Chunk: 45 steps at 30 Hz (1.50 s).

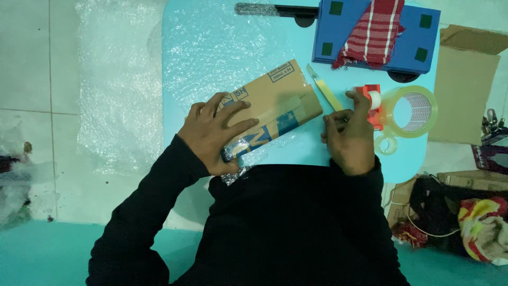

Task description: Packaging a small cardboard box with bubble wrap and adhesive tape.

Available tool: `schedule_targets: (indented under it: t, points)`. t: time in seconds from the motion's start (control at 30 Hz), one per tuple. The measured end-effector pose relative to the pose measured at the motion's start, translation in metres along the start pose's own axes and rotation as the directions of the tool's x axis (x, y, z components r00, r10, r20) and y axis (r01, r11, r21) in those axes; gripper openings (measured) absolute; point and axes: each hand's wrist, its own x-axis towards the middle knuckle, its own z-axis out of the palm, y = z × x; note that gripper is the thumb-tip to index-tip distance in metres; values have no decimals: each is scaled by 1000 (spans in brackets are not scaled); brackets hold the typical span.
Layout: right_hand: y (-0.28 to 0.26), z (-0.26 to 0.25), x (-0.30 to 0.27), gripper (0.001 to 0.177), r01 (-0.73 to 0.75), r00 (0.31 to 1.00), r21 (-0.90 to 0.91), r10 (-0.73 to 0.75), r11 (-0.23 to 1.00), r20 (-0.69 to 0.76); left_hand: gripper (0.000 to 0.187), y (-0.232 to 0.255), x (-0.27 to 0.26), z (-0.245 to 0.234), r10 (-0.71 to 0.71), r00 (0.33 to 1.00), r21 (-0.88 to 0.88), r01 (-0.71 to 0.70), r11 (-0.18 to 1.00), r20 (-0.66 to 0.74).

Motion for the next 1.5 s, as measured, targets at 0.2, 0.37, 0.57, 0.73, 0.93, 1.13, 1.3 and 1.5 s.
schedule_targets:
  t: [0.2, 0.37, 0.57, 0.73, 0.93, 1.13, 1.3, 1.5]
  points:
    - [2, 0, 4, 66, -28, 1000, 33, 28, 999, 11, 96, -2, 1, -7, -25, 999, 27, 24, 999, 23]
    - [1, -1, 1, 66, 9, 1000, 3, -9, 1000, 4, 95, -4, 2, -9, -26, 1000, 30, 26, 999, 7]
    - [7, 1, 0, 66, -2, 1000, 36, 2, 999, 1, 93, -8, 1, -3, -37, 998, 98, 31, 995, 55]
    - [0, -4, -11, 67, 53, 997, -1, -53, 999, -51, 86, -13, -8, 3, 0, 1000, 83, -1, 997, 12]
    - [5, -18, -31, 58, 334, 925, -150, -354, 930, -137, 80, -20, -35, -19, -96, 952, -54, 84, 995, -290]
    - [-6, -26, -55, 15, 519, 834, -159, -538, 840, -120, 64, 15, -64, 5, 50, 980, 1, -51, 999, -195]
    - [13, -14, -58, 26, 407, 898, 129, -370, 904, -236, 54, 20, -63, 45, 173, 962, 52, -165, 985, -210]
    - [20, -3, -50, 33, 477, 878, 169, -477, 862, -43, 15, 18, -62, 57, 156, 934, 44, -150, 988, -321]
